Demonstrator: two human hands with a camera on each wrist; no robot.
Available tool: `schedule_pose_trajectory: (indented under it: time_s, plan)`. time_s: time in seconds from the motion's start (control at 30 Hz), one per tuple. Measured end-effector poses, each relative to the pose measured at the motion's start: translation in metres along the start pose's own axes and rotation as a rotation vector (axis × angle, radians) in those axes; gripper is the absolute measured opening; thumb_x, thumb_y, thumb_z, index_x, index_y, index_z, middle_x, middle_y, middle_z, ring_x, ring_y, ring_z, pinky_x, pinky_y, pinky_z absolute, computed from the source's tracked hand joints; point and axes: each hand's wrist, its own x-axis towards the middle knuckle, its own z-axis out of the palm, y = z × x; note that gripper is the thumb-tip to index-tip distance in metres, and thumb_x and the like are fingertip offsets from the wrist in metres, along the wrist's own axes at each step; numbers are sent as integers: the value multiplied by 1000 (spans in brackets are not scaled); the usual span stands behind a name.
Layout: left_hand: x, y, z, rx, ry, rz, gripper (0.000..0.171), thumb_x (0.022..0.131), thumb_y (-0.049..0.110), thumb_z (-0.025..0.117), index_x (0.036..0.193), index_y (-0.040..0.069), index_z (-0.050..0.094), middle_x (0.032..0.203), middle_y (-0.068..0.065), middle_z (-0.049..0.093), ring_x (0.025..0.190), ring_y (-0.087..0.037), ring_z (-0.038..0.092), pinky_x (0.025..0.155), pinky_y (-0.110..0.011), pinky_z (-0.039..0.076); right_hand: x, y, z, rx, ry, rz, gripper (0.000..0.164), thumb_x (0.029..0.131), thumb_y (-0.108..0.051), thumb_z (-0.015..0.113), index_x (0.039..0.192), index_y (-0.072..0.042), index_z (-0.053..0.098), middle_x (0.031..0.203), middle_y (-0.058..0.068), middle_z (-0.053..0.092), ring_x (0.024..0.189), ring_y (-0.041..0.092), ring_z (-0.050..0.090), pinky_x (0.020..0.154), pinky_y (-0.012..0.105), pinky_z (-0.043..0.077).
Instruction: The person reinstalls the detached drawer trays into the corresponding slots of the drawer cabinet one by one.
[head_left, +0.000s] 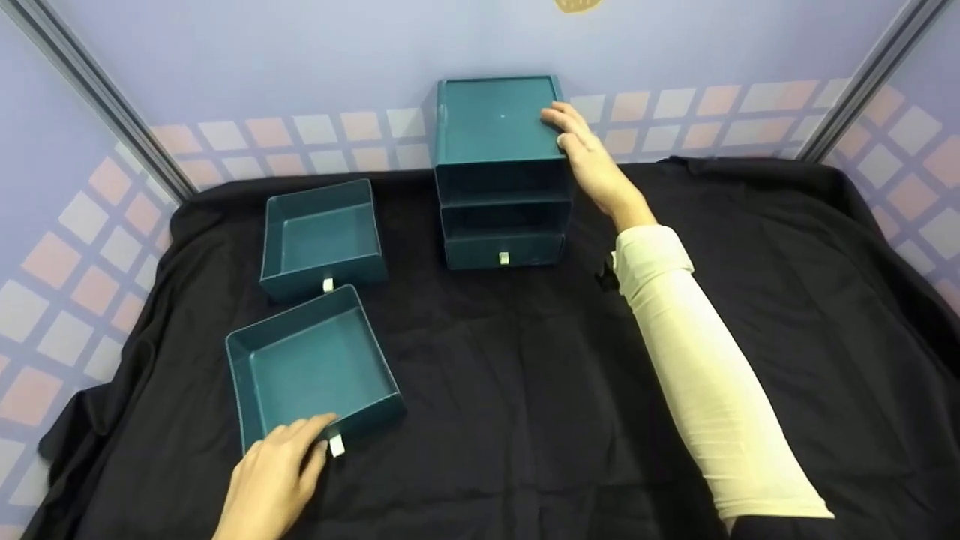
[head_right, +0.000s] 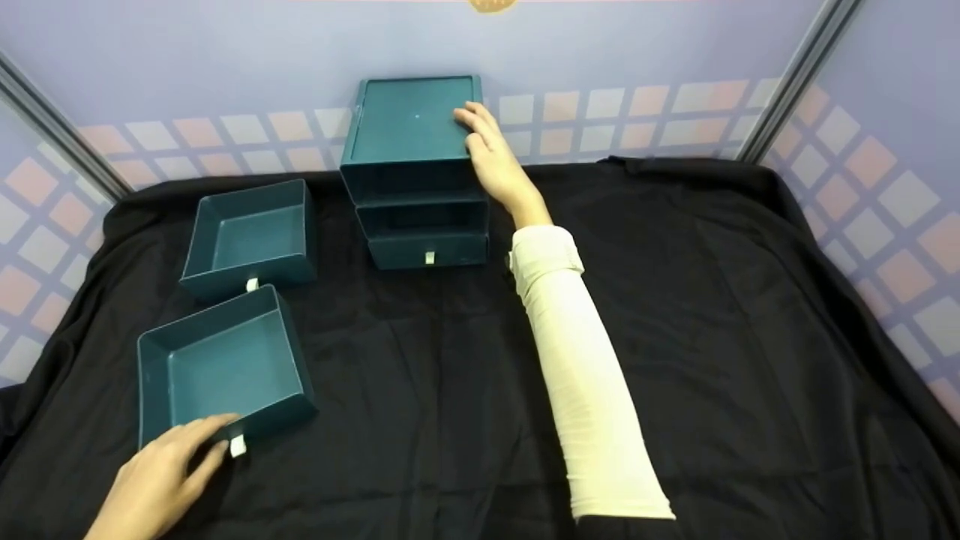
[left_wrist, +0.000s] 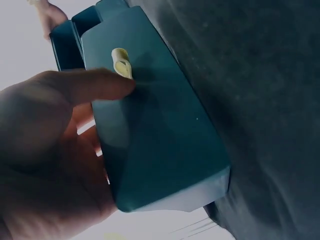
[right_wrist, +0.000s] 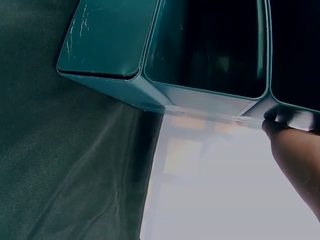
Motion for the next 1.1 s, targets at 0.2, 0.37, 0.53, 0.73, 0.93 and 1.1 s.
schedule_pose_trajectory:
  time_s: [0.2,0.37,0.53,0.73,0.93,1.1]
  plan:
    - [-8,1,-9,2,67,6,27,93,3,78,118,13,77,101,-2,75,90,-28,70,70,-50,56,4,-9,0,-10,-10,-18,54,109,-10,32,162,-8,41,176,2,19,162,11,6,126,22,10]
    - [-3,0,-16,-34,46,-19,22,93,3,78,110,16,77,97,-1,75,87,-27,71,66,-47,57,7,-15,-3,-36,-6,-13,54,109,-10,31,162,-8,41,176,1,19,162,11,5,125,20,9]
    - [-1,4,-14,-38,155,44,21,88,2,84,102,18,79,91,2,75,77,-19,68,61,-40,56,7,-17,-6,-35,-2,-11,55,108,-8,31,162,-6,41,176,3,19,162,12,7,126,21,9]
    - [1,15,-13,-54,261,106,24,86,0,84,102,18,80,91,5,74,75,-14,61,59,-34,53,8,-18,-4,-42,0,-13,54,109,-9,31,162,-5,40,176,3,19,163,13,7,126,22,8]
    - [10,32,-17,-98,274,232,25,86,0,85,103,18,79,91,8,74,76,-9,58,62,-29,52,7,-17,-5,-49,18,-13,54,109,-9,31,162,-6,41,175,3,21,162,13,8,125,20,9]
    - [19,49,-13,-140,300,356,27,84,-1,86,102,18,78,92,11,73,79,-5,58,66,-23,52,7,-18,-7,-52,20,-10,54,109,-8,31,162,-6,41,176,3,20,162,13,8,125,20,10]
